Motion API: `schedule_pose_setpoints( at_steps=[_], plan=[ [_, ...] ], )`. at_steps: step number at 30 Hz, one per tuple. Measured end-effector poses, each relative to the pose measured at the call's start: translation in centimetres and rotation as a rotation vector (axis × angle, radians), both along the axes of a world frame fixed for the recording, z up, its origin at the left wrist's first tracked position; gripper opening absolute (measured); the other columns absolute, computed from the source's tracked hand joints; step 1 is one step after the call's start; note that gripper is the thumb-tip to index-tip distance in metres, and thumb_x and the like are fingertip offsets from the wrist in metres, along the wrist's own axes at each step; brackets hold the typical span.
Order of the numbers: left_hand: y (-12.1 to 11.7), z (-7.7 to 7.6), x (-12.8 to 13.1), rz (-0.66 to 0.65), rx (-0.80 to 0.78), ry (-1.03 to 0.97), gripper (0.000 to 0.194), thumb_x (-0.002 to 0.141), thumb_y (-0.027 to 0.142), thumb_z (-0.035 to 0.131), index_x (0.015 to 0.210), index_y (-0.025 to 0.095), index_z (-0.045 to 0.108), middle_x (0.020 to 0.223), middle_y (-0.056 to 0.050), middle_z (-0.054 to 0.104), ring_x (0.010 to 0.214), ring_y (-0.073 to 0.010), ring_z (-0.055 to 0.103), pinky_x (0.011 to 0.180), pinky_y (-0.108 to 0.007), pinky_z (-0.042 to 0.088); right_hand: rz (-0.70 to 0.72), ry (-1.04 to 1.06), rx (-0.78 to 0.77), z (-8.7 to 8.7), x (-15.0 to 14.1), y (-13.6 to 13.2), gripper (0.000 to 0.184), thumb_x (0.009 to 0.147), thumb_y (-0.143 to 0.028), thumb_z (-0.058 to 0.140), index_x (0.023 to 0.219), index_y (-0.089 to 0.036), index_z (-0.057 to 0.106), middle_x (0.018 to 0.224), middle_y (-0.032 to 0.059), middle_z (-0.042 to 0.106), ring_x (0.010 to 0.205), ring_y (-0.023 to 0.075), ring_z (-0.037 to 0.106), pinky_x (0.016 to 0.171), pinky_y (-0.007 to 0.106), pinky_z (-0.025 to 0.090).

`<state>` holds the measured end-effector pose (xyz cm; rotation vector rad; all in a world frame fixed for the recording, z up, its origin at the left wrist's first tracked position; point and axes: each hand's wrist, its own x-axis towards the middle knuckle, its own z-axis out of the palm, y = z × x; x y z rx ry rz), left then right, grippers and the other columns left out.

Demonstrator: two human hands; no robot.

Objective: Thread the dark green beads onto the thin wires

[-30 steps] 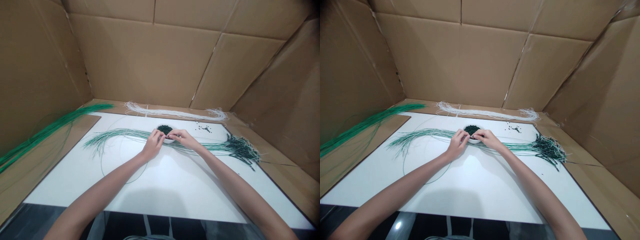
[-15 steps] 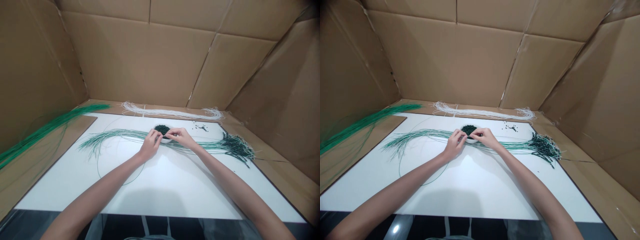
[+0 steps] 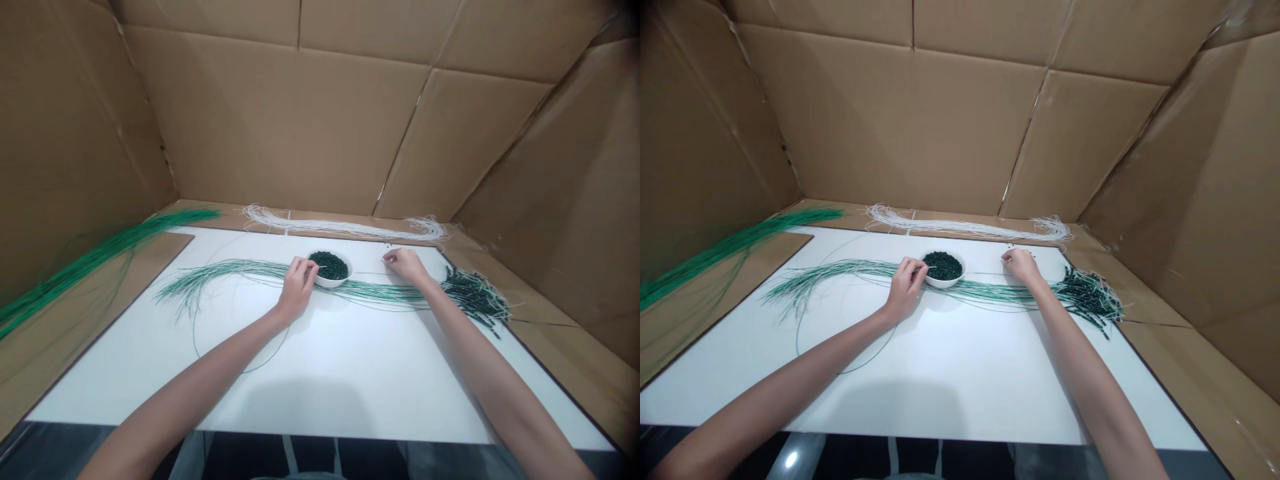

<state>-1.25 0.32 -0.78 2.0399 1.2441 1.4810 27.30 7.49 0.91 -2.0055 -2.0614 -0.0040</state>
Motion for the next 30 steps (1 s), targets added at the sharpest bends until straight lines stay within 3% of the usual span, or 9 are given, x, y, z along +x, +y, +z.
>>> schedule_pose_setpoints(
  at_steps=[2,5,7,10,13,17,22,30],
  plan=[
    [0.0,0.0,0.0,0.011,-0.002,0.002,0.016,0.085,0.025,0.036,0.081,0.018,0.050,0.082,-0.002,0.048,0.075,-0.0112,0.048,0.070,-0.023,0.038,0.093,0.022,0.087,0.7,-2.3,-0.7,0.023,0.067,-0.011,0.051,0.084,-0.013,0.066,0.087,0.0079,0.066,0.080,0.0192,0.058,0.074,0.027,0.041],
    [0.0,0.0,-0.1,0.020,-0.008,0.005,0.017,0.086,0.025,0.035,0.082,0.018,0.050,0.083,-0.002,0.048,0.076,-0.0112,0.048,0.072,-0.023,0.038,0.349,0.158,0.172,2.4,-7.5,-2.2,0.022,0.073,-0.015,0.047,0.085,-0.017,0.066,0.087,0.0037,0.066,0.074,0.0146,0.058,0.070,0.023,0.042],
    [0.0,0.0,-0.1,0.023,-0.010,0.011,0.016,0.085,0.024,0.035,0.081,0.017,0.049,0.082,-0.002,0.048,0.076,-0.0113,0.048,0.071,-0.023,0.038,0.519,0.165,0.040,3.3,-10.6,-3.0,0.021,0.072,-0.017,0.051,0.088,-0.018,0.065,0.084,0.0026,0.066,0.068,0.0129,0.058,0.065,0.021,0.042],
    [0.0,0.0,-0.1,0.024,-0.004,0.021,0.015,0.085,0.024,0.036,0.081,0.017,0.049,0.082,-0.002,0.047,0.076,-0.0114,0.048,0.070,-0.023,0.038,0.545,0.035,-0.140,3.6,-13.2,-3.2,0.016,0.064,-0.012,0.057,0.075,-0.017,0.068,0.072,0.0039,0.067,0.065,0.0145,0.058,0.060,0.020,0.040],
    [0.0,-0.1,-0.1,0.025,0.008,0.024,0.014,0.085,0.023,0.037,0.081,0.017,0.049,0.081,-0.002,0.046,0.075,-0.0113,0.048,0.069,-0.023,0.039,0.490,-0.017,-0.170,3.3,-13.4,-2.8,0.016,0.062,-0.008,0.055,0.066,-0.017,0.067,0.067,0.0045,0.066,0.063,0.0144,0.058,0.057,0.020,0.039],
    [0.0,-0.1,0.0,0.030,0.019,0.034,0.012,0.084,0.022,0.038,0.080,0.018,0.048,0.081,-0.002,0.046,0.076,-0.0116,0.048,0.069,-0.023,0.039,0.497,0.049,-0.104,3.1,-12.4,-2.7,0.014,0.066,-0.014,0.055,0.068,-0.019,0.067,0.068,0.0035,0.066,0.063,0.0137,0.057,0.058,0.020,0.038],
    [0.1,-0.1,0.0,0.039,0.023,0.044,0.010,0.083,0.022,0.040,0.079,0.018,0.048,0.081,-0.002,0.047,0.076,-0.0118,0.048,0.068,-0.023,0.039,0.591,0.342,-0.028,3.0,-11.5,-3.2,0.014,0.070,-0.022,0.054,0.074,-0.017,0.067,0.074,0.0023,0.066,0.064,0.0122,0.057,0.062,0.021,0.041],
    [0.0,-0.1,0.0,0.017,0.013,0.033,0.011,0.083,0.022,0.039,0.079,0.018,0.049,0.081,-0.002,0.046,0.076,-0.0118,0.048,0.069,-0.024,0.038,0.552,0.850,-0.095,2.2,-12.0,-4.2,0.022,0.063,-0.033,0.063,0.073,-0.013,0.066,0.074,0.0053,0.066,0.064,0.0141,0.058,0.060,0.024,0.045]
  ],
)
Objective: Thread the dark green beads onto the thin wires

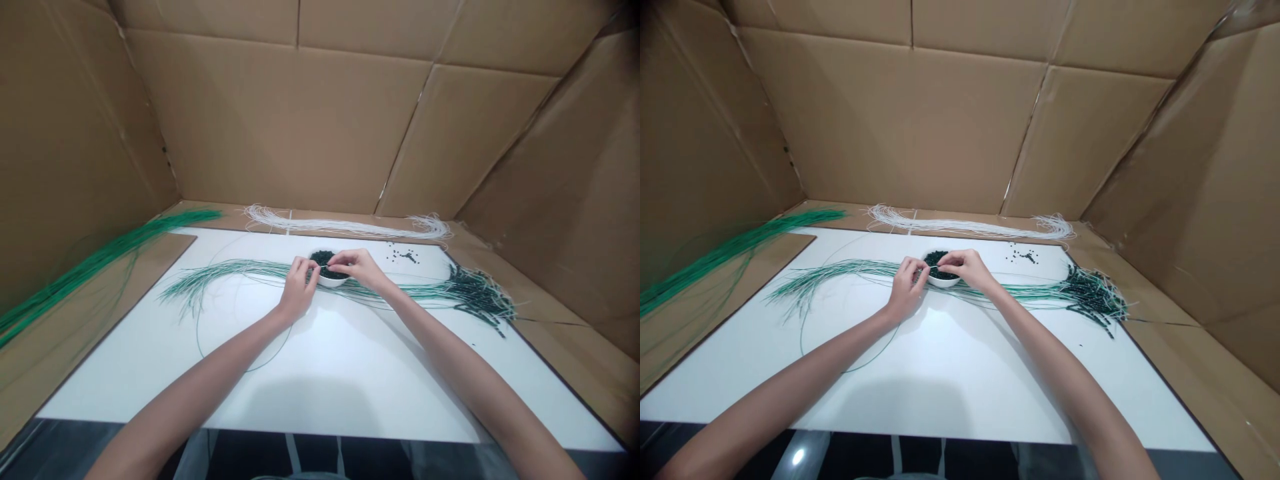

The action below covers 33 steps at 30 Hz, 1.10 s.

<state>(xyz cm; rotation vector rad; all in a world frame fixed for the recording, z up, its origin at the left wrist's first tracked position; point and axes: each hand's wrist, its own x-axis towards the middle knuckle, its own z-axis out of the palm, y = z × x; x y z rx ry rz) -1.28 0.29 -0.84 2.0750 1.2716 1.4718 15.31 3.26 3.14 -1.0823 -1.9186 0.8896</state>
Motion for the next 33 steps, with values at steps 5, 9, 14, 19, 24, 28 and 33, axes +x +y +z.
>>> schedule_pose_setpoints(
  at_steps=[5,9,14,19,24,28,33],
  plan=[
    [-0.23,0.21,0.02,-0.029,0.002,0.000,0.012,0.084,0.023,0.039,0.079,0.018,0.049,0.082,-0.002,0.047,0.076,-0.0118,0.047,0.069,-0.024,0.038,0.011,0.132,-0.094,0.29,0.04,-0.27,0.024,0.058,-0.033,0.066,0.071,-0.013,0.065,0.073,0.0054,0.066,0.066,0.0151,0.059,0.060,0.025,0.046],
    [-0.32,0.21,0.02,-0.045,0.012,-0.011,0.012,0.084,0.023,0.039,0.080,0.018,0.049,0.082,-0.003,0.047,0.075,-0.0116,0.047,0.069,-0.024,0.038,0.029,0.135,-0.117,0.51,0.32,-0.34,0.024,0.058,-0.033,0.067,0.071,-0.013,0.065,0.074,0.0056,0.066,0.068,0.0155,0.059,0.064,0.026,0.046],
    [-0.35,0.17,0.05,-0.048,0.018,-0.021,0.012,0.084,0.024,0.039,0.081,0.018,0.049,0.082,-0.003,0.047,0.074,-0.0116,0.047,0.068,-0.024,0.039,0.043,0.131,-0.160,0.52,0.42,-0.46,0.026,0.060,-0.033,0.065,0.075,-0.013,0.065,0.072,0.0052,0.066,0.067,0.0152,0.059,0.062,0.026,0.046],
    [-0.32,0.15,0.06,-0.051,0.016,-0.017,0.013,0.084,0.024,0.039,0.082,0.018,0.049,0.082,-0.003,0.047,0.075,-0.0117,0.047,0.067,-0.024,0.039,0.017,0.107,-0.155,0.70,0.38,-0.57,0.025,0.060,-0.033,0.065,0.075,-0.013,0.066,0.069,0.0050,0.066,0.065,0.0148,0.059,0.060,0.025,0.045],
    [-0.31,0.15,0.05,-0.051,0.023,-0.010,0.012,0.084,0.024,0.039,0.082,0.017,0.049,0.083,-0.003,0.047,0.076,-0.0116,0.047,0.068,-0.024,0.039,0.007,0.107,-0.152,0.73,0.26,-0.55,0.025,0.059,-0.033,0.066,0.074,-0.013,0.066,0.067,0.0048,0.066,0.064,0.0147,0.059,0.061,0.026,0.046],
    [-0.31,0.20,0.08,-0.053,0.027,-0.011,0.012,0.084,0.024,0.039,0.081,0.018,0.049,0.082,-0.003,0.047,0.076,-0.0116,0.047,0.068,-0.024,0.039,0.004,0.108,-0.158,0.75,0.19,-0.65,0.027,0.058,-0.034,0.067,0.073,-0.013,0.066,0.068,0.0053,0.066,0.065,0.0159,0.060,0.064,0.028,0.046],
    [-0.26,0.21,0.10,-0.053,0.034,-0.012,0.012,0.084,0.024,0.039,0.081,0.018,0.048,0.082,-0.003,0.046,0.076,-0.0114,0.047,0.069,-0.023,0.039,0.015,0.120,-0.163,0.66,0.22,-0.66,0.026,0.057,-0.034,0.067,0.073,-0.013,0.066,0.070,0.0057,0.067,0.067,0.0162,0.060,0.065,0.028,0.047]
  ],
)
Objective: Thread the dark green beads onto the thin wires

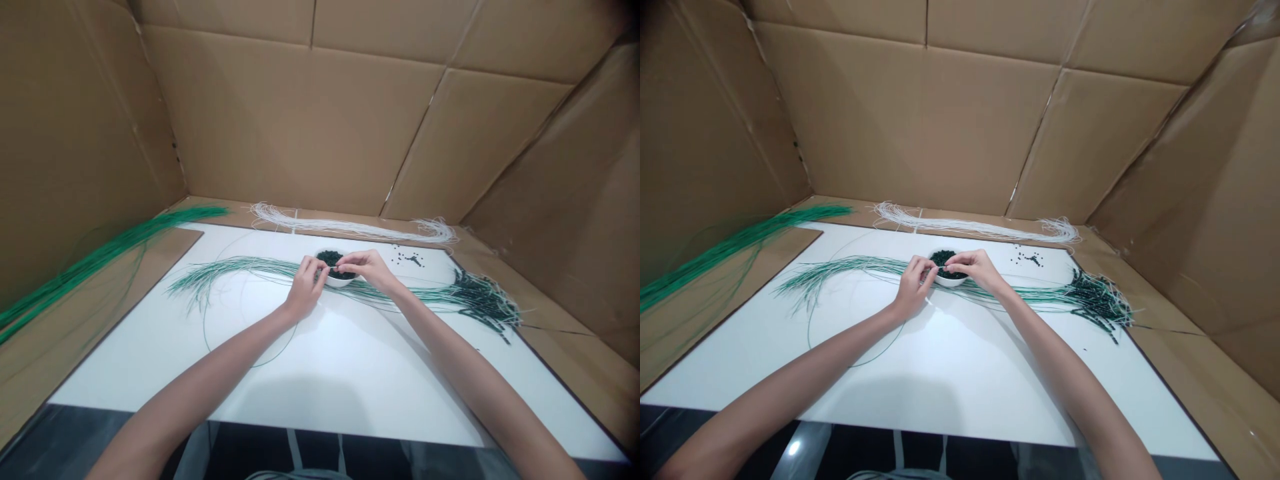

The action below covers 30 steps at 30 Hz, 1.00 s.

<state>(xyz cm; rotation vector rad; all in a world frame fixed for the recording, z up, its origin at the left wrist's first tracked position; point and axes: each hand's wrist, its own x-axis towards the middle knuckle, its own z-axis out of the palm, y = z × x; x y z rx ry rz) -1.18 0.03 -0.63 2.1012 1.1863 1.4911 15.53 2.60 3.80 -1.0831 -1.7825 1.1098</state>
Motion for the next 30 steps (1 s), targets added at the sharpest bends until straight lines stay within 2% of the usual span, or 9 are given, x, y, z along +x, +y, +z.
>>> schedule_pose_setpoints(
  at_steps=[14,21,30],
  plan=[
    [0.05,-0.06,0.04,0.026,0.035,0.029,0.009,0.083,0.021,0.040,0.080,0.018,0.048,0.081,-0.003,0.046,0.074,-0.0114,0.048,0.069,-0.023,0.039,0.001,-0.021,0.008,-0.10,-0.11,0.02,0.026,0.058,-0.035,0.065,0.072,-0.013,0.066,0.071,0.0064,0.067,0.069,0.0172,0.061,0.067,0.029,0.047],
    [-0.06,0.08,0.04,-0.008,0.068,0.047,0.010,0.083,0.020,0.040,0.080,0.018,0.049,0.080,-0.002,0.046,0.076,-0.0118,0.048,0.072,-0.024,0.039,-0.009,-0.034,0.000,-0.17,-0.15,0.11,0.028,0.059,-0.037,0.065,0.073,-0.013,0.065,0.070,0.0060,0.067,0.068,0.0168,0.061,0.066,0.029,0.047],
    [-0.13,0.16,0.01,-0.015,0.016,0.039,0.012,0.084,0.023,0.039,0.080,0.018,0.049,0.080,-0.002,0.047,0.075,-0.0114,0.048,0.071,-0.023,0.039,0.039,-0.072,0.012,0.06,0.00,0.09,0.024,0.063,-0.034,0.062,0.074,-0.013,0.067,0.072,0.0053,0.067,0.069,0.0160,0.060,0.067,0.027,0.046]
  ],
)
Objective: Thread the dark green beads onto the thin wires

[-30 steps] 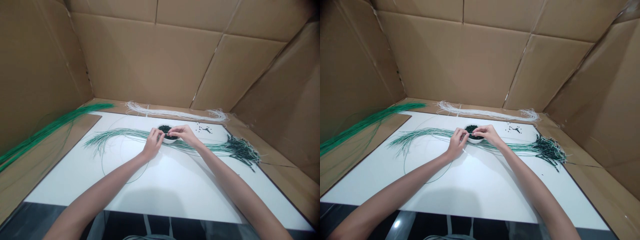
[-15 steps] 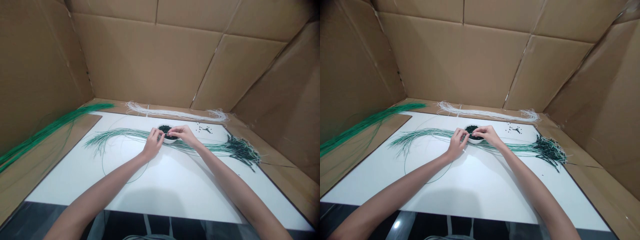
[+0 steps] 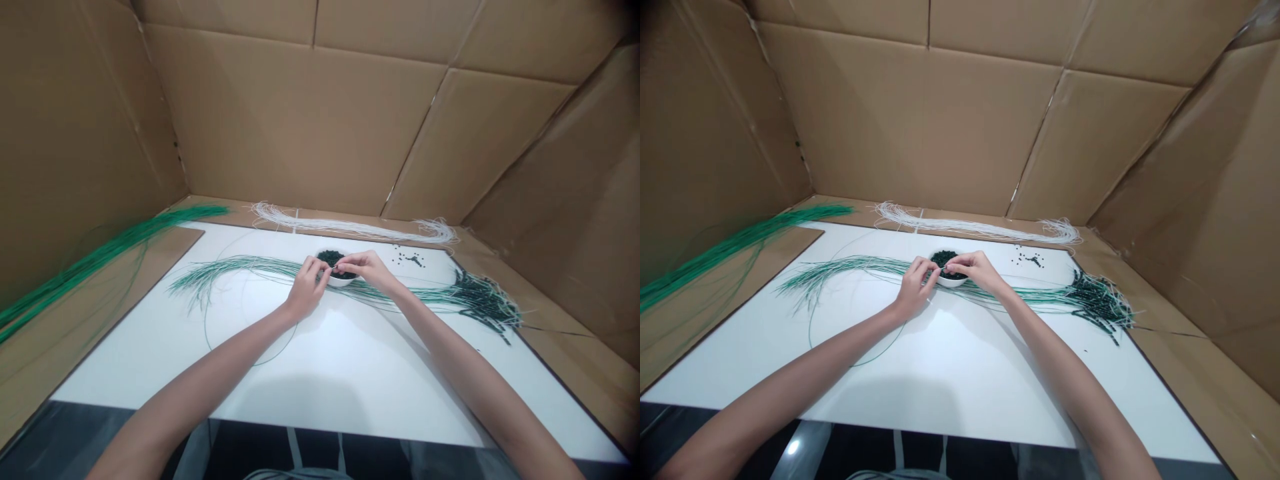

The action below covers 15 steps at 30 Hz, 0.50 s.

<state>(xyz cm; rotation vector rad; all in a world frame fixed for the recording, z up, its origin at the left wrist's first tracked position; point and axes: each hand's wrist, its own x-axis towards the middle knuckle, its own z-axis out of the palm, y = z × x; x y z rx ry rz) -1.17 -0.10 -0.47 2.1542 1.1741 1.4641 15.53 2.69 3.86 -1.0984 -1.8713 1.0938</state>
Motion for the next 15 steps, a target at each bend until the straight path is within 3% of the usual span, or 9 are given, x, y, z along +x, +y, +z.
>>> schedule_pose_setpoints(
  at_steps=[15],
  plan=[
    [0.11,-0.31,0.03,-0.015,0.006,-0.009,0.013,0.084,0.023,0.039,0.081,0.017,0.050,0.081,-0.002,0.047,0.077,-0.0111,0.048,0.073,-0.023,0.039,0.026,0.020,-0.048,-0.02,0.03,0.02,0.025,0.062,-0.034,0.064,0.075,-0.012,0.067,0.072,0.0063,0.068,0.067,0.0165,0.061,0.066,0.028,0.047]
  ],
)
